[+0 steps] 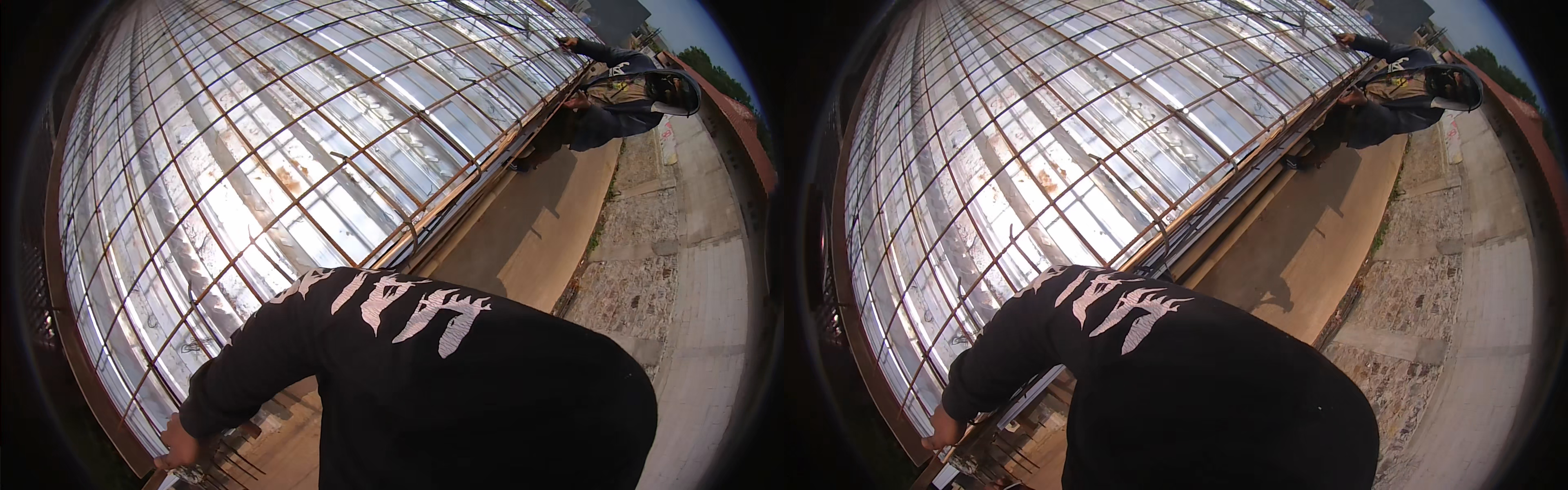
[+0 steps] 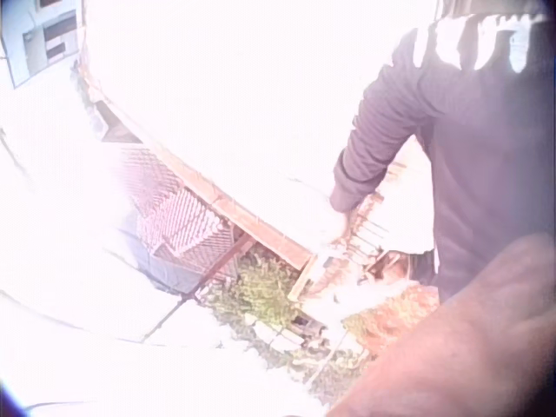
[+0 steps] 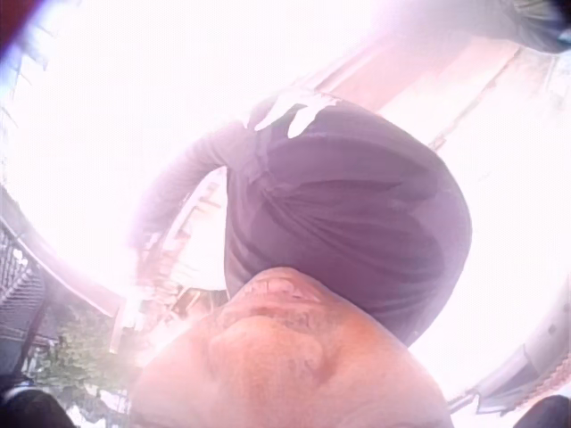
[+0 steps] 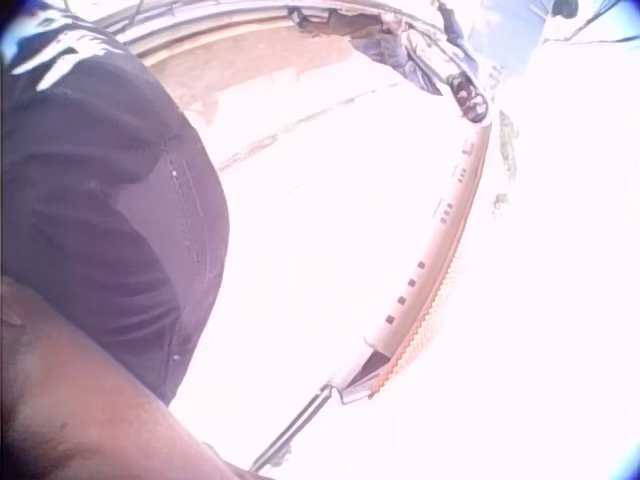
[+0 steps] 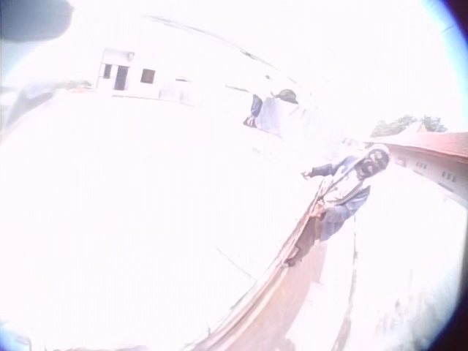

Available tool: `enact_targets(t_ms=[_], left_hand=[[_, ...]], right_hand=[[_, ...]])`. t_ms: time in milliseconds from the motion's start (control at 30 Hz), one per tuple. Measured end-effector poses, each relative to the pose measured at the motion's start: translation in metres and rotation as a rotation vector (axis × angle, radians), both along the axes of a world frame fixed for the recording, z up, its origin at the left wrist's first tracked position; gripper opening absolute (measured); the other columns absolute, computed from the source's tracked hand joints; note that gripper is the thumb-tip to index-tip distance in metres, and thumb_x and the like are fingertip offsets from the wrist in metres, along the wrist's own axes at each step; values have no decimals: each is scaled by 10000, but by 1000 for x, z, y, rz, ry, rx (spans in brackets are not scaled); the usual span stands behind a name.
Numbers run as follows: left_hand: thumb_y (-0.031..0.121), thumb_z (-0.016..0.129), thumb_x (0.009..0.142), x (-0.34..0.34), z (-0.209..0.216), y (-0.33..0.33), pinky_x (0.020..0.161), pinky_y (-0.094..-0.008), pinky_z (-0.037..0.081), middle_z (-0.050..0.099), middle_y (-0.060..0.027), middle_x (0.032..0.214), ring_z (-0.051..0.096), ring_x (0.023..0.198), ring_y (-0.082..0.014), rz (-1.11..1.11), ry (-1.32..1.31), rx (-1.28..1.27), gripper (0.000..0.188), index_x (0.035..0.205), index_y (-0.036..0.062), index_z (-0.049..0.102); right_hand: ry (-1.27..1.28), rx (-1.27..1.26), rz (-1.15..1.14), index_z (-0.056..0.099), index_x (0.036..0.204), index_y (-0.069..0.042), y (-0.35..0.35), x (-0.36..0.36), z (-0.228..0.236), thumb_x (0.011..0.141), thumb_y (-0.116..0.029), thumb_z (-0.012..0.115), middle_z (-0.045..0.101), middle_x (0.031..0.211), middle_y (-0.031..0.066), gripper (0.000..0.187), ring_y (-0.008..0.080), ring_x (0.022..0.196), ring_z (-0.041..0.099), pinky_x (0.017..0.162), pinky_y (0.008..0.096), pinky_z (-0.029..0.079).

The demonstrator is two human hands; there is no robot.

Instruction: The person secures a metal grid to a curved roof frame using pliers and wire ties. They repeatedly wrap wire around the frame and grid, then twist and tighten the wire to fasten the components together.

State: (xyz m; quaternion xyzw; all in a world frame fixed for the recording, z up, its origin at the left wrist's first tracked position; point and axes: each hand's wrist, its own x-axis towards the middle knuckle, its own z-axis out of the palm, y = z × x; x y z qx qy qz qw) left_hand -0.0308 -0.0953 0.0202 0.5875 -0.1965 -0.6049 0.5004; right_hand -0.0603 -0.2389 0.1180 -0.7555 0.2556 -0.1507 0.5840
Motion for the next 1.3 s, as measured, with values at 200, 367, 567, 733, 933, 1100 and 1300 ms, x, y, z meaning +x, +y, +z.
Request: enact_targets(t_ms=[200,367,567,733,933,1100,1300], left_hand=[[361,394,949,-34,42,-82,580,-283,436,527,-88,875,497,669,-159,-176,-290,-346,426,1149,2,504],[416,381,967,-47,55,-107,605,-279,429,540,-89,894,506,692,-160,-217,-417,-475,469,1142,0,509],[482,366,989,-67,65,-130,635,-273,420,556,-90,915,518,720,-161,-272,-509,-561,527,1134,-2,515],[537,353,1007,-54,88,-136,660,-269,413,569,-91,934,528,743,-162,-373,-571,-603,579,1128,-3,520],[660,347,932,-44,106,-113,1006,-390,399,523,-174,1286,517,1177,-262,-991,-615,-677,835,1388,-33,447],[148,747,812,-49,109,-87,937,-409,476,531,-177,1259,558,1121,-334,-1067,-1080,-948,475,1248,48,588],[139,755,791,-48,83,-82,894,-421,426,558,-167,1100,565,976,-299,-904,-1124,-951,451,1198,38,589]], right_hand=[[-189,-102,-61,687,1049,-31,10,-51,17,763,-477,725,705,954,203,531,303,933,685,742,412,522],[-262,-172,-184,719,867,-44,14,-130,41,664,-370,829,713,822,112,399,176,818,697,649,353,527],[-530,564,-518,624,955,-88,45,-188,47,733,-141,717,646,917,103,247,245,793,666,591,408,528],[-485,610,-471,580,1104,-44,48,-213,31,725,-199,761,619,941,115,448,211,783,634,476,349,524],[-487,411,-574,602,982,2,75,-250,36,790,-92,655,620,739,52,221,116,662,610,598,270,473],[-675,374,-812,533,1066,-18,100,-287,53,896,-63,602,603,857,76,189,157,770,612,690,324,516],[-737,260,-1112,541,1126,4,110,-331,73,904,-119,591,489,726,38,260,113,597,465,544,272,392]])
